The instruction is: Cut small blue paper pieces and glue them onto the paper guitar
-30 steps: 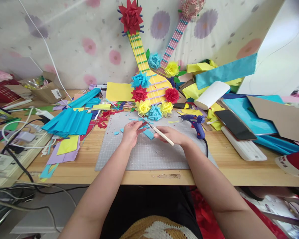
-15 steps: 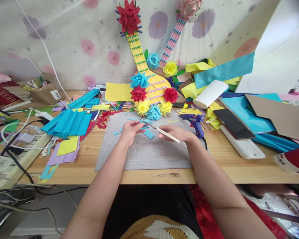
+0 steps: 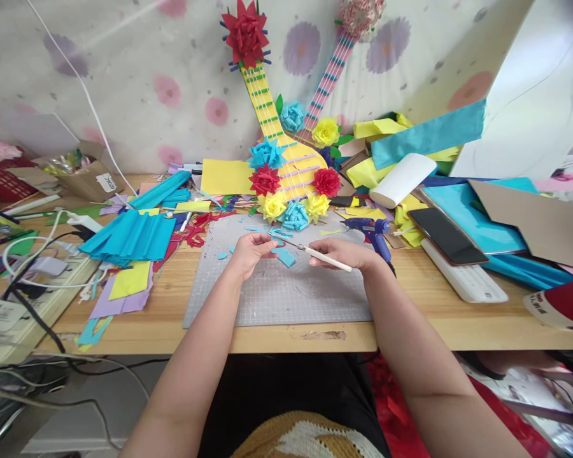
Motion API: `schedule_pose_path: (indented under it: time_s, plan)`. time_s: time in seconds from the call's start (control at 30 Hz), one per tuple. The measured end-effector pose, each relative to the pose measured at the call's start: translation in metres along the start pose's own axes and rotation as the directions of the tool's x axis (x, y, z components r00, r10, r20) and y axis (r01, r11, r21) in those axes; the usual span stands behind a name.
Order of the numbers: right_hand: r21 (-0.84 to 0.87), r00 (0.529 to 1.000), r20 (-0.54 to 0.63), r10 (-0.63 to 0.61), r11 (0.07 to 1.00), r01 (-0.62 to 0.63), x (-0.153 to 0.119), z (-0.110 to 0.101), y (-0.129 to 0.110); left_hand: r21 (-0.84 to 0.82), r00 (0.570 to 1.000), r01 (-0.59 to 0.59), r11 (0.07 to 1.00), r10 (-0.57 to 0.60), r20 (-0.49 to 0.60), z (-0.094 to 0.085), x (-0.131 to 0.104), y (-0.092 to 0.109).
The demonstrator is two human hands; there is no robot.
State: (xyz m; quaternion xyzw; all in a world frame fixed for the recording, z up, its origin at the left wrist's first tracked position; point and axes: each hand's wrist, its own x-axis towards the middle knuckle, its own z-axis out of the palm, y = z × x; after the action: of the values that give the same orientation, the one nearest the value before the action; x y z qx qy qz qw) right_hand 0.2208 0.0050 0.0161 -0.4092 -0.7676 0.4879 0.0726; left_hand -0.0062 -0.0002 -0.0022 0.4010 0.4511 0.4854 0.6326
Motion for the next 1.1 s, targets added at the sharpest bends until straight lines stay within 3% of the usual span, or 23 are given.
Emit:
schedule_pose_path:
  time_s: [0.37,0.57,0.7,1.1]
  plan:
    - [0.082,0.997,0.044,0.061,0.995,-0.064,-0.005,-0.005,0.003,0.013,0.998,0.006,1.000,-0.007,0.057,-0.002,0.002,-0.002]
    - [-0.169,0.996,-0.068,-0.052,0.985,0.040,-0.004,-0.007,0.004,0.049,0.998,0.003,0.999,-0.007,0.068,-0.003,0.001,-0.002]
    - [-0.272,0.997,-0.069,-0.018,0.962,-0.001,-0.001,-0.002,-0.001,0.076,0.996,-0.010,0.997,0.003,0.092,-0.004,0.001,-0.002]
    - [-0.280,0.995,-0.097,0.003,0.960,-0.030,0.000,0.003,-0.008,0.100,0.993,0.003,0.995,-0.015,0.119,-0.004,0.002,-0.002]
